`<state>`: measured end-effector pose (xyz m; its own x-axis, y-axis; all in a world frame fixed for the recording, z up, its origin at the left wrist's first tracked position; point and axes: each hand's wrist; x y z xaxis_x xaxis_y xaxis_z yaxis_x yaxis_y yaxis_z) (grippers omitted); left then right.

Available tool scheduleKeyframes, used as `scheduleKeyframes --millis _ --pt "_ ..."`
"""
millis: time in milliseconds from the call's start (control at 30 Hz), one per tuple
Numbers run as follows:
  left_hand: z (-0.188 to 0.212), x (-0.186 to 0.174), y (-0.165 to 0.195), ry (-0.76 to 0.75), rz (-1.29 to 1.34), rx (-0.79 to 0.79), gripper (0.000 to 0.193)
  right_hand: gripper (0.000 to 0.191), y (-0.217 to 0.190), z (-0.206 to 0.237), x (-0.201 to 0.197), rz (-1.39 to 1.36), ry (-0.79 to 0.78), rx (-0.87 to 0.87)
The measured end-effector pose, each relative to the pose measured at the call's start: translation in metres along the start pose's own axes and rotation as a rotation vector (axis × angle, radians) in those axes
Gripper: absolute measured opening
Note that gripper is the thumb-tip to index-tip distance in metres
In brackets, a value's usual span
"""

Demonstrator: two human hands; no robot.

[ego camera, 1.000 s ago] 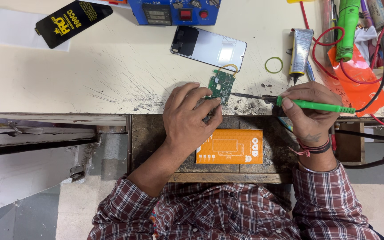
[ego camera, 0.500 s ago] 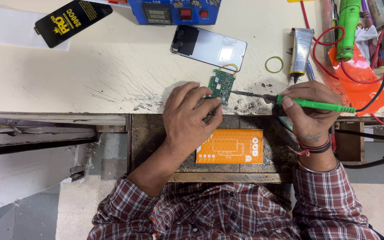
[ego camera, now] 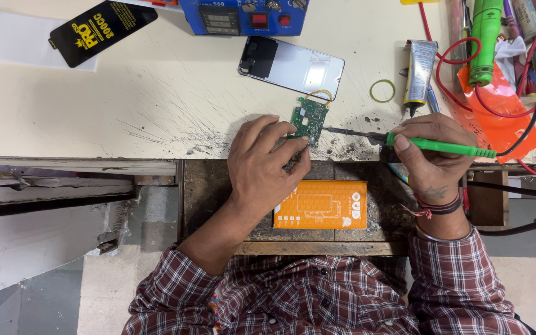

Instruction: The person holds a green phone motherboard on the bench with one hand and uses a soldering iron with the other to work on the board's components. They reposition the board, apply solder to different points, and continue soldering across the board throughout the episode.

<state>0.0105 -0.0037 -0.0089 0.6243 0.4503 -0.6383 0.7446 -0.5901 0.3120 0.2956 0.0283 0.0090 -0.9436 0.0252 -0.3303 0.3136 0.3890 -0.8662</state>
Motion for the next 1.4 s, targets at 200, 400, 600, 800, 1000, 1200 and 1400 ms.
scheduleKeyframes --millis 200,400,600,800,1000,1200,1400 --pt "-0.0008 -0.0014 0.0011 0.004 -0.002 -0.004 0.013 0.009 -0.0012 -0.0003 0.001 0.015 0.003 -0.004" --pt "-0.0014 -0.0017 0.0008 0.004 -0.001 0.002 0.013 0.009 -0.0015 -0.0006 0.0013 0.014 0.002 -0.011" --pt "-0.0013 -0.0019 0.0012 0.003 -0.001 -0.003 0.013 0.009 -0.002 -0.0009 0.0015 0.0 -0.003 -0.011" --pt "-0.001 -0.0016 0.0003 0.002 0.001 0.002 0.013 0.009 -0.0015 -0.0004 0.0008 0.009 -0.006 -0.01" --pt "-0.0001 -0.0003 0.0006 0.007 -0.001 -0.005 0.013 0.009 -0.0005 -0.0003 0.0003 -0.007 -0.004 -0.009" --pt "-0.0008 -0.0014 0.0008 0.006 0.004 -0.006 0.013 0.009 -0.0004 0.0001 0.0008 0.013 0.0 -0.01" --pt "-0.0025 -0.0029 0.0015 0.019 0.009 -0.003 0.013 0.01 0.0013 -0.0003 -0.0005 0.0 -0.008 -0.022"
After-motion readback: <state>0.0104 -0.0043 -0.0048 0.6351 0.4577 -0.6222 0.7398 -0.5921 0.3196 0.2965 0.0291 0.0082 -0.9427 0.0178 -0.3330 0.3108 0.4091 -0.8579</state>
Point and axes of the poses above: each hand's wrist, its own z-axis away from the middle knuckle, its own x-axis out of the palm, y = z × x, and after that the axes turned 9 degrees about x, right-handed
